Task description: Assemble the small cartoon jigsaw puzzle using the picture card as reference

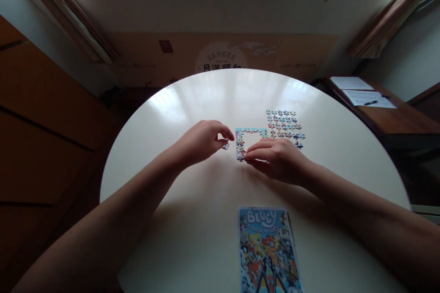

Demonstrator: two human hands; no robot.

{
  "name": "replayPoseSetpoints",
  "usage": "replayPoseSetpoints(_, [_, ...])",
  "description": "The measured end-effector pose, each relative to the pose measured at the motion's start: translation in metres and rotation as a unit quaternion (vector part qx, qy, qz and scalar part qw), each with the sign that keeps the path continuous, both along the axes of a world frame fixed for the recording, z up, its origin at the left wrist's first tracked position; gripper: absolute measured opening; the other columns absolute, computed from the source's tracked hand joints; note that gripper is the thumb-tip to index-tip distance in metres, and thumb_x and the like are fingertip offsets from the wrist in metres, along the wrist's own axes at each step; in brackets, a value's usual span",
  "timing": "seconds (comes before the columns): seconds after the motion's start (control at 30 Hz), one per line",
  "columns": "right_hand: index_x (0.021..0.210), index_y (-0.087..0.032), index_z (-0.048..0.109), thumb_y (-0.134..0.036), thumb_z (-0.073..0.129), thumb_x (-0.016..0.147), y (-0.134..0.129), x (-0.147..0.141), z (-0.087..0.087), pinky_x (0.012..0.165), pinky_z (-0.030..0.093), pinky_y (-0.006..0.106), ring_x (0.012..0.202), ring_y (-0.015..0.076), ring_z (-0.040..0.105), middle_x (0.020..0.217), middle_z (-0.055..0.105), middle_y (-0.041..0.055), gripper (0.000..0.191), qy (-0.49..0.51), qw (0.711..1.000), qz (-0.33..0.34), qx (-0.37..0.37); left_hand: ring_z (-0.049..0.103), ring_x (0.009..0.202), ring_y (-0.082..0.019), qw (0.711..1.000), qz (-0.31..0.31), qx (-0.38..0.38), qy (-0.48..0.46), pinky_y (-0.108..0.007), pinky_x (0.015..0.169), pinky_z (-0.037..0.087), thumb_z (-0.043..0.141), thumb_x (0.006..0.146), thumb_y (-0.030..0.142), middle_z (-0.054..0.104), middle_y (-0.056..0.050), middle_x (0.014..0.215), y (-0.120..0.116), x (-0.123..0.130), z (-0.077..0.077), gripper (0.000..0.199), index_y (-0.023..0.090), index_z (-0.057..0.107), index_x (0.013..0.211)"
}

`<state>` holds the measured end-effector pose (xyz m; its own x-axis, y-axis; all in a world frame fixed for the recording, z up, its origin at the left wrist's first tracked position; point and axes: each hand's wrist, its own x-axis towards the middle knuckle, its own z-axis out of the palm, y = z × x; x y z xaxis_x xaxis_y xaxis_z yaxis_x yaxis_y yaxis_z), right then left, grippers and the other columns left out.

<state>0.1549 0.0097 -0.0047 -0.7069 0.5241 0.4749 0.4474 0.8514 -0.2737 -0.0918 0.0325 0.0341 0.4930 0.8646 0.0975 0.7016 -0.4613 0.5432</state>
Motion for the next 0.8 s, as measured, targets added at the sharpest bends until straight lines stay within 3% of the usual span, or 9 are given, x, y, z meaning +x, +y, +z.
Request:
replayPoseSetpoints(0.17, [0.093,-0.026,0.079,-0.026,0.062,0.094,0.0,-0.002,0.0,0.066,0.051,0.03,0.083,0.0171,0.073,0.096,0.08,-0.0014,0.017,-0.025,1.0,-0.004,-0.004,0.066,0.082,-0.017,0.992,-0.086,0.056,0.078,-0.029,0.072,0.049,0.062,0.087,0.016,0.073,-0.003,0.105,0.0,0.001,-0.005,0.025,0.028,0.081,0.097])
replayPoseSetpoints(0.3, [0.094,-0.026,0.079,-0.022,0.061,0.093,-0.001,-0.004,0.001,0.066,0.05,0.03,0.083,0.0177,0.072,0.098,0.08,-0.0023,0.018,-0.048,0.999,0.005,-0.01,0.064,0.079,-0.015,0.984,-0.124,0.082,0.097,-0.028,0.072,0.047,0.06,0.09,0.013,0.072,-0.001,0.102,0.0,0.002,-0.01,0.031,0.035,0.081,0.098])
replayPoseSetpoints(0.8, [0.098,-0.029,0.078,-0.021,0.062,0.092,-0.001,-0.005,0.0,0.068,0.047,0.03,0.087,0.0169,0.069,0.101,0.078,-0.0019,0.019,-0.054,0.998,0.005,-0.04,0.063,0.078,-0.014,0.982,-0.145,0.07,0.099,-0.027,0.068,0.043,0.061,0.085,0.013,0.07,0.001,0.097,-0.001,0.001,-0.011,0.034,0.038,0.082,0.095])
